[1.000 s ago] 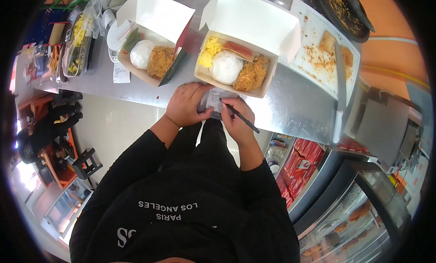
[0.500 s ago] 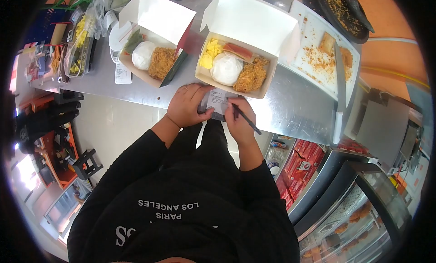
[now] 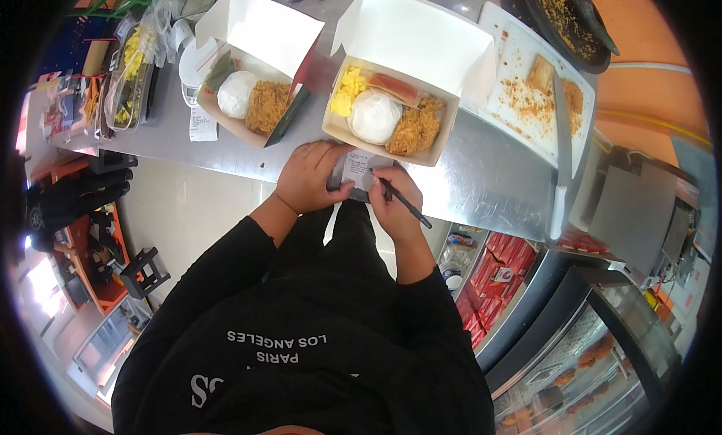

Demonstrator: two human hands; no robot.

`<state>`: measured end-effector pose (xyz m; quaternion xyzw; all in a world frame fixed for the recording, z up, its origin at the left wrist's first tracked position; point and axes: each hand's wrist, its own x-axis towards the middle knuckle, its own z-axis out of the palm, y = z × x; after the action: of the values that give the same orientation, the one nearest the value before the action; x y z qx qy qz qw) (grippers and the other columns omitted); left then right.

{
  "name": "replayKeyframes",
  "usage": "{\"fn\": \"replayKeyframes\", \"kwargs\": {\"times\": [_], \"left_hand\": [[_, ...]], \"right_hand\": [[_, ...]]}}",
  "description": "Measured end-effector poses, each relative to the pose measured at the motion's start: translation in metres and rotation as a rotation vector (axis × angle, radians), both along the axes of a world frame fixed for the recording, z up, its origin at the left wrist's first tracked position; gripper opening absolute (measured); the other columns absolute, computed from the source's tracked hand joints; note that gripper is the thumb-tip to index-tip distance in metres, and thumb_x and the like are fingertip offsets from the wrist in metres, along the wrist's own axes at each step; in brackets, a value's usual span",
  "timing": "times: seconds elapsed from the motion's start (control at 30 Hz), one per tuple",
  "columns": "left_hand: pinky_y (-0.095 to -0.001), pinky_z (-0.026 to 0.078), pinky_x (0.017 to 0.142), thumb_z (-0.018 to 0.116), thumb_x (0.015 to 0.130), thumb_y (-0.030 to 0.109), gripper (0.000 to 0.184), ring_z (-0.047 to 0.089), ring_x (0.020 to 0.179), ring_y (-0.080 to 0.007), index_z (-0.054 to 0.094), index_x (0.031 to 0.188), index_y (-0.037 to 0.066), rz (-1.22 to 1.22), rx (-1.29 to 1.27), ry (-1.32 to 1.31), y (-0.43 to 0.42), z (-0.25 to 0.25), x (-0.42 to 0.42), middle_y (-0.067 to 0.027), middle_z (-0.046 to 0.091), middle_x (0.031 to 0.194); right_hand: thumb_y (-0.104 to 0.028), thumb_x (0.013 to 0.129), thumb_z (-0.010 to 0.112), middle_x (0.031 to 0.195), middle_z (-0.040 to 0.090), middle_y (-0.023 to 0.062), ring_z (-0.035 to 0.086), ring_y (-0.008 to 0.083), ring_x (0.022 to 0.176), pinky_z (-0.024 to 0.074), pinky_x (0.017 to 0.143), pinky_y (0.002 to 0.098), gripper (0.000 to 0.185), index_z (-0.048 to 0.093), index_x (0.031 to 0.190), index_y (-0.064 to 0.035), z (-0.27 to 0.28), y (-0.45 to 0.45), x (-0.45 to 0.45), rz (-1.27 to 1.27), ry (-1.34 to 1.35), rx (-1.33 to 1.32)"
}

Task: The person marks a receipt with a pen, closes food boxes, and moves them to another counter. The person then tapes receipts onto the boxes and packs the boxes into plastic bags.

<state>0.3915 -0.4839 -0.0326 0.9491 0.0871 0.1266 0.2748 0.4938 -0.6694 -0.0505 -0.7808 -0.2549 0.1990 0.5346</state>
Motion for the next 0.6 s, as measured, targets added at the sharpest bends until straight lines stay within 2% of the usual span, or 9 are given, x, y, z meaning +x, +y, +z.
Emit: {"fn": "replayKeyframes", "kwargs": {"times": [0.13, 0.37, 0.47, 0.6], "left_hand": [[-0.0402, 0.049, 0.087, 0.077, 0.072, 0.034, 0.062, 0.062, 0.093, -0.029, 0.06, 0.126, 0.01, 0.001, -0.004, -0.003, 0.0, 0.0, 0.001, -0.009, 0.061, 0.102], [-0.0402, 0.049, 0.085, 0.079, 0.069, 0.034, 0.063, 0.062, 0.096, -0.0287, 0.062, 0.124, 0.01, 0.001, -0.005, 0.012, 0.0, 0.0, 0.001, -0.0086, 0.062, 0.104], [-0.0401, 0.049, 0.087, 0.078, 0.071, 0.034, 0.063, 0.062, 0.094, -0.0292, 0.06, 0.127, 0.011, -0.01, -0.009, 0.02, 0.0, -0.001, 0.001, -0.0091, 0.061, 0.102], [-0.0412, 0.049, 0.088, 0.079, 0.07, 0.032, 0.063, 0.062, 0.096, -0.0303, 0.06, 0.126, 0.01, -0.001, -0.024, 0.023, -0.002, 0.001, 0.0, -0.0098, 0.062, 0.104]], "right_hand": [[-0.005, 0.083, 0.07, 0.087, 0.068, 0.0122, 0.068, 0.0249, 0.071, 0.0545, 0.063, 0.0321, 0.013, 0.068, 0.096, -0.0054, 0.006, 0.004, 0.003, 0.122, -0.085, 0.004], [-0.005, 0.083, 0.071, 0.086, 0.068, 0.012, 0.068, 0.0268, 0.073, 0.0549, 0.064, 0.0333, 0.011, 0.069, 0.094, -0.0058, 0.009, 0.005, 0.003, 0.046, -0.045, 0.001], [-0.006, 0.082, 0.071, 0.085, 0.067, 0.012, 0.067, 0.0256, 0.073, 0.0542, 0.066, 0.0326, 0.013, 0.068, 0.095, -0.006, 0.019, 0.01, 0.008, 0.194, -0.156, -0.014], [-0.005, 0.082, 0.071, 0.084, 0.066, 0.0119, 0.066, 0.0255, 0.072, 0.054, 0.066, 0.0325, 0.013, 0.068, 0.094, -0.0054, 0.017, 0.002, 0.009, 0.136, -0.039, -0.057]]}}
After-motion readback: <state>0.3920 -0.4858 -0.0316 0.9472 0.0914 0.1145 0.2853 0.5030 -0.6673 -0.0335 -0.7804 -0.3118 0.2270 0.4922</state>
